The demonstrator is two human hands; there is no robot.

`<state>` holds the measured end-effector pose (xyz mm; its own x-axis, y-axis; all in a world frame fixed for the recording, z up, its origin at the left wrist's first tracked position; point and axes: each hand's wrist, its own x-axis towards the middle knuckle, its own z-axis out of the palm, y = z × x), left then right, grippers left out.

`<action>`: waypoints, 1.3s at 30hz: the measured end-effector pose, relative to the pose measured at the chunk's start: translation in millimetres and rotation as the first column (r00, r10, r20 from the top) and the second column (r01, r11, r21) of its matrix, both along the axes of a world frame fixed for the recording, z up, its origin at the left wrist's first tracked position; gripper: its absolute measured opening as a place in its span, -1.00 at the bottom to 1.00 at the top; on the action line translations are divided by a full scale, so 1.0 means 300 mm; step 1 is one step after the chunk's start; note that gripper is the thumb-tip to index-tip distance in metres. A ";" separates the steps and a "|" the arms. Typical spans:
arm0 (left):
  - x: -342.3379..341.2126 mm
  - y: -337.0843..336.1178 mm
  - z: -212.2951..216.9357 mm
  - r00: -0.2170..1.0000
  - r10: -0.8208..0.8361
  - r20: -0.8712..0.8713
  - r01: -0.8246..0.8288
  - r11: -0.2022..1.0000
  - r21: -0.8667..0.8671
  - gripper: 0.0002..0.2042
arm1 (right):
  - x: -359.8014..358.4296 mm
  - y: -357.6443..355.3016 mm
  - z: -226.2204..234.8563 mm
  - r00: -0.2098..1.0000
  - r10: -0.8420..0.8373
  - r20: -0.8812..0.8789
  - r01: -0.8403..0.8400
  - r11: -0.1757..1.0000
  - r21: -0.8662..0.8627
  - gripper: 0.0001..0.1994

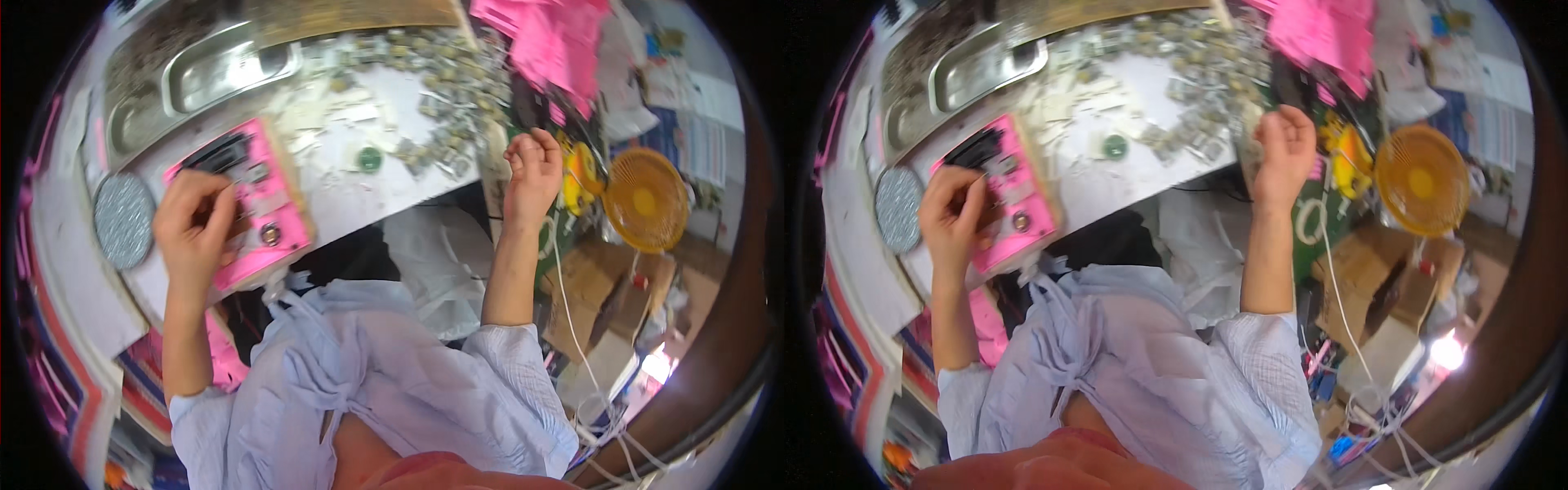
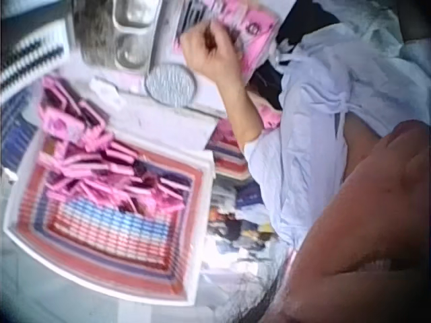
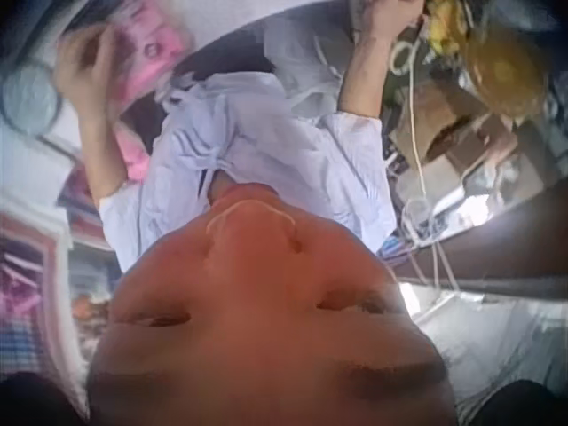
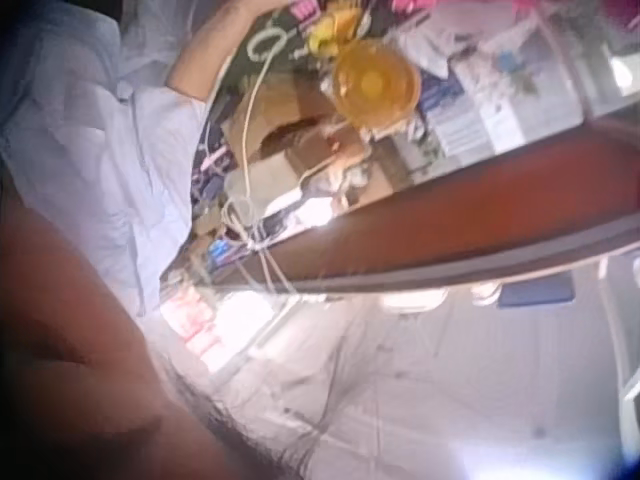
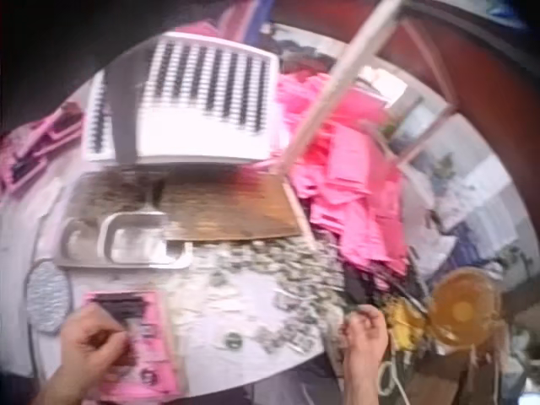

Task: Assembling and soldering components of a pink toy electronic device at a factory workbench.

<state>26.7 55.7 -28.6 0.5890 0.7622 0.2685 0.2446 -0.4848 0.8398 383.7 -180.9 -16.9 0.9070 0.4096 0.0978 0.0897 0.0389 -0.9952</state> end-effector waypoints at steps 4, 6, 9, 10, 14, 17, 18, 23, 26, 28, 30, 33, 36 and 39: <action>-0.004 -0.009 0.006 1.000 0.000 0.012 0.000 1.000 -0.015 -0.96 | 0.209 -0.178 0.015 0.966 -0.162 -0.204 0.204 0.956 0.210 -0.79; -0.010 -0.005 -0.009 1.000 0.021 0.022 -0.022 0.999 0.041 -0.96 | 0.338 -0.213 -0.021 0.982 -0.107 -0.156 0.142 0.961 0.236 -0.83; 0.000 0.007 -0.007 0.998 0.053 -0.027 -0.050 0.994 0.095 -0.88 | 0.448 -0.160 -0.045 0.955 -0.240 -0.172 0.269 0.948 0.172 -0.85; 0.009 0.004 -0.005 0.999 0.051 -0.019 -0.049 0.995 0.086 -0.88 | 0.509 -0.221 -0.067 0.966 -0.179 -0.188 0.224 0.941 0.253 -0.85; -0.007 0.004 -0.010 0.988 0.088 -0.129 -0.075 0.992 0.105 -0.88 | 0.379 -0.337 0.038 0.869 -0.478 -0.127 0.492 0.807 0.326 -0.85; 0.003 -0.006 -0.020 0.981 0.132 -0.142 -0.109 0.981 0.160 -0.88 | 0.170 -0.306 0.077 0.984 -0.159 -0.085 0.180 0.887 0.425 -0.86; 0.012 -0.016 -0.022 0.981 0.137 -0.140 -0.110 0.976 0.190 -0.88 | 0.050 -0.208 0.065 0.983 -0.176 -0.061 0.186 0.913 0.364 -0.87; 0.059 -0.027 -0.017 0.971 0.139 -0.196 -0.069 0.943 0.325 -0.89 | -0.318 0.032 -0.038 0.929 0.358 0.093 -0.360 0.933 0.006 -0.76; 0.071 -0.039 -0.026 0.966 0.142 -0.216 -0.056 0.931 0.362 -0.88 | -0.413 0.147 -0.048 0.793 0.581 0.182 -0.591 0.807 0.001 -0.73; 0.075 -0.042 -0.033 0.965 0.140 -0.220 -0.052 0.930 0.365 -0.87 | -0.443 0.191 -0.052 0.739 0.641 0.208 -0.648 0.760 -0.041 -0.72; 0.078 -0.041 -0.035 0.965 0.141 -0.220 -0.053 0.929 0.365 -0.87 | -0.452 0.209 -0.061 0.703 0.660 0.264 -0.666 0.741 -0.079 -0.72; 0.079 -0.039 -0.038 0.967 0.137 -0.216 -0.050 0.930 0.365 -0.87 | -0.462 0.227 -0.069 0.684 0.656 0.320 -0.663 0.741 -0.102 -0.73; 0.078 -0.040 -0.035 0.965 0.139 -0.221 -0.051 0.931 0.363 -0.87 | -0.462 0.234 -0.078 0.679 0.655 0.332 -0.670 0.737 -0.083 -0.73; 0.079 -0.038 -0.036 0.966 0.139 -0.218 -0.052 0.930 0.363 -0.87 | -0.463 0.241 -0.081 0.678 0.650 0.343 -0.669 0.739 -0.079 -0.73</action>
